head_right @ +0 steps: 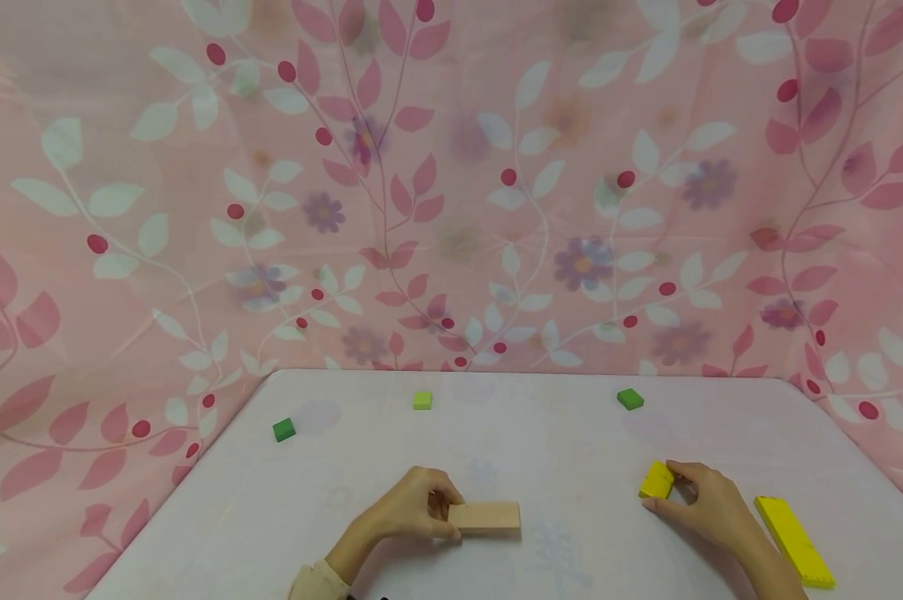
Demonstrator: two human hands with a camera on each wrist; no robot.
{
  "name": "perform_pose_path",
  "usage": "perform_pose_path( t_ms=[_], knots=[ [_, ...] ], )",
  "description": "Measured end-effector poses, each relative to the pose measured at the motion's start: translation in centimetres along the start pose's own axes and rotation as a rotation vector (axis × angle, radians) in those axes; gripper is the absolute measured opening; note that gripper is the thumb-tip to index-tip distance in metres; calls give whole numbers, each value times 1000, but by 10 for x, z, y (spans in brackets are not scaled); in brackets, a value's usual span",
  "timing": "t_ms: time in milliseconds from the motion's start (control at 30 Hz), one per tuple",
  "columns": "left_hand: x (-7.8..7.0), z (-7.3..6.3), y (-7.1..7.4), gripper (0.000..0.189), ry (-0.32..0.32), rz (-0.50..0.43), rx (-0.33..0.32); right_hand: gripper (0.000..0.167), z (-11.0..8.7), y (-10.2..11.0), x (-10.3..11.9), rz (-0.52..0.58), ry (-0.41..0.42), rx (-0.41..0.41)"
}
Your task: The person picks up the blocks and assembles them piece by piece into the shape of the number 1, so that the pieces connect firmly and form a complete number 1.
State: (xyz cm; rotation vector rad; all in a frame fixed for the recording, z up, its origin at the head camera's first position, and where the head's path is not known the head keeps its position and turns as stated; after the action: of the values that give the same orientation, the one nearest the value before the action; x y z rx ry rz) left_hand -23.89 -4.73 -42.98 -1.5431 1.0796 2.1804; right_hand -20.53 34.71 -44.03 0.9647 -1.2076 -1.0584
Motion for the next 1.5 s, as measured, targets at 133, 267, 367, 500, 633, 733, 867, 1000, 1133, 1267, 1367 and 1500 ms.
perform_pose_path(
  t_ms=[133,267,367,500,633,733,867,1000,1133,1267,1367,1500],
  knots=[
    [1,0,-3,27,5,7,-1,75,1,0,1,-2,0,5],
    [2,-1,-5,27,19,20,-8,75,1,1,1,-8,2,9],
    [1,-1,-6,27,23,38,-16,75,1,1,1,-13,9,1],
    [1,-1,-6,27,24,65,-25,74,0,2,2,-15,14,-12],
    [2,-1,-6,28,28,74,-32,74,0,2,2,-11,11,-11],
    [4,-1,-6,28,29,72,-38,73,0,2,3,-5,9,-6],
    [8,-1,-6,29,26,60,-47,74,0,1,2,1,3,0],
    [11,-1,-6,31,24,31,-55,75,0,1,1,13,3,9],
    [13,-2,-5,33,18,5,-59,77,0,2,0,22,-13,37],
    [17,-3,-5,36,23,-27,-68,79,0,1,-3,23,-33,58],
    [18,-5,-4,36,28,-72,-79,81,1,-1,-4,17,-44,50],
    [19,-7,-3,36,13,-131,-90,81,1,-1,-4,17,-50,26]
  ],
)
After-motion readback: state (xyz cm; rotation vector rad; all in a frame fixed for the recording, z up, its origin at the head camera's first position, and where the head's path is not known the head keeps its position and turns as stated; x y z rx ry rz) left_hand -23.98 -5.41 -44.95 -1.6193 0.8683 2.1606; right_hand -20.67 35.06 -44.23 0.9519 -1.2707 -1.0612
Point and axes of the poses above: each hand's wrist, its own z-axis towards the middle knuckle, its own y-axis out of the back of the hand, x = y × z, the point moved 3 cm from there along z, towards the middle knuckle, and after that the axes turned 14 degrees about -z, right-handed, at the moved point
